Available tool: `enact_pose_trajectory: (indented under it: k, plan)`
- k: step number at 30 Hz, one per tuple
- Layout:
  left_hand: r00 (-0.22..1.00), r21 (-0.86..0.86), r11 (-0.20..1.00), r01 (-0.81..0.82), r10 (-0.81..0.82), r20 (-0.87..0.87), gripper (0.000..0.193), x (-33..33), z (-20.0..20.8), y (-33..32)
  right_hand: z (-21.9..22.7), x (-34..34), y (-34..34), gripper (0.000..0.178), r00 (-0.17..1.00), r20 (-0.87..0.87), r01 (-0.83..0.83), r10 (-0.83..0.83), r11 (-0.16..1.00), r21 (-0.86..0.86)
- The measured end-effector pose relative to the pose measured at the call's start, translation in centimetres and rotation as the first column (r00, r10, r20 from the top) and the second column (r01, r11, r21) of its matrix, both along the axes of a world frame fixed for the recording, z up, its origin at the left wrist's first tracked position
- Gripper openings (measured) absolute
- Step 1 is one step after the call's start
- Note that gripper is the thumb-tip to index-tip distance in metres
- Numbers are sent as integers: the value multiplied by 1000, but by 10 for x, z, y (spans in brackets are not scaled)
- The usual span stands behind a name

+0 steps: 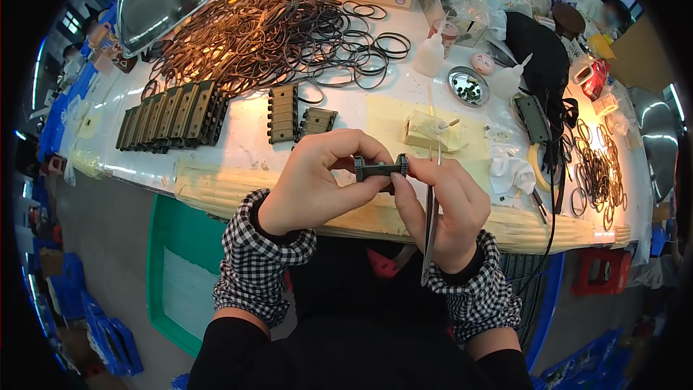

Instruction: Assemble small plastic components by threading cords through them using tweezers.

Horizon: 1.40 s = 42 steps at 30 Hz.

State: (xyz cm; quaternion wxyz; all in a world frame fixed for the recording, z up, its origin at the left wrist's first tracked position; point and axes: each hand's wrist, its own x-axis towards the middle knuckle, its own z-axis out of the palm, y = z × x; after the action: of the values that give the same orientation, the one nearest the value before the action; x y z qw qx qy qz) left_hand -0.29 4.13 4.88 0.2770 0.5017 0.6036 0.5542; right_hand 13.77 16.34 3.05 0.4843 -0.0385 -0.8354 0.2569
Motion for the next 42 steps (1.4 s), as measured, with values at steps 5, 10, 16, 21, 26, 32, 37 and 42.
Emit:
enact_pose_trajectory:
  k: [5, 10, 16, 21, 26, 32, 37, 42]
  plan:
    - [1000, -34, 999, -8, 9, 30, 13, 3, -1, 2, -5, 0, -1, 25, 1000, 9, 11, -11, 1000, -23]
    - [996, -42, 999, -31, 34, 87, 17, 6, -7, 2, -3, 3, -4, 24, 998, 67, 25, -20, 997, -70]
    - [895, -111, 993, 36, 18, 446, 20, 3, -1, -1, -1, 5, 1, 22, 996, 49, -68, 78, 981, -183]
    - [893, -146, 986, 80, -6, 449, 21, 5, -4, 0, -1, 9, 5, 20, 979, 98, -141, 177, 944, -299]
    - [882, -142, 986, 91, -14, 471, 20, 7, 0, -2, -5, 16, 7, 24, 943, 88, -215, 321, 790, -575]
    - [875, -114, 986, 121, -52, 482, 25, 7, -1, -3, 3, 18, -1, 37, 861, 158, -232, 484, 649, -724]
    - [891, 112, 976, -184, 118, 438, 39, 27, -18, 10, -3, 13, -1, 30, 925, 1, -213, 380, 519, -828]
    - [873, 258, 858, -444, 348, 343, 40, 54, -33, 16, -2, 10, -2, 25, 938, -20, -209, 345, 522, -827]
